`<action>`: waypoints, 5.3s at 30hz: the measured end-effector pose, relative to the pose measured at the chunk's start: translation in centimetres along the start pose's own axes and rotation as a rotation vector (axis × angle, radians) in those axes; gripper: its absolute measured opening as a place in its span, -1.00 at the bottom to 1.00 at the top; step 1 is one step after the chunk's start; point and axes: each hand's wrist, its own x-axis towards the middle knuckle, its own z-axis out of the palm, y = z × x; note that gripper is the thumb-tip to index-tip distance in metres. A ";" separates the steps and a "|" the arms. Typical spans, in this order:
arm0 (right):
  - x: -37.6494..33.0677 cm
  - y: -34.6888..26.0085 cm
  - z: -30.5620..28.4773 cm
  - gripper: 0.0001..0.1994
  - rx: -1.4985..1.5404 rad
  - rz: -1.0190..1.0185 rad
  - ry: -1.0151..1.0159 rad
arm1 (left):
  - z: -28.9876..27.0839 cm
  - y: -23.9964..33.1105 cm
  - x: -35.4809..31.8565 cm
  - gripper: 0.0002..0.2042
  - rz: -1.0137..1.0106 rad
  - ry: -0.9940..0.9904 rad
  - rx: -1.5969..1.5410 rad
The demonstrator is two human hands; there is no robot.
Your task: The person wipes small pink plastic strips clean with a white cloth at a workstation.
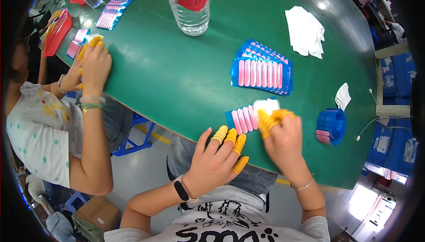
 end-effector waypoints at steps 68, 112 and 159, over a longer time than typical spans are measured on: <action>-19.3 6.2 -5.2 -0.66 2.032 0.233 0.988 | 8.5 12.1 15.4 -0.21 0.097 0.200 -0.612; -4.2 0.2 -3.4 -0.82 1.084 0.589 0.475 | -1.5 0.6 0.5 -0.49 0.036 -0.177 -0.153; 3.1 -0.3 -8.2 -0.87 0.876 0.593 -0.115 | -2.6 2.1 4.0 -0.24 -0.671 -0.080 -1.724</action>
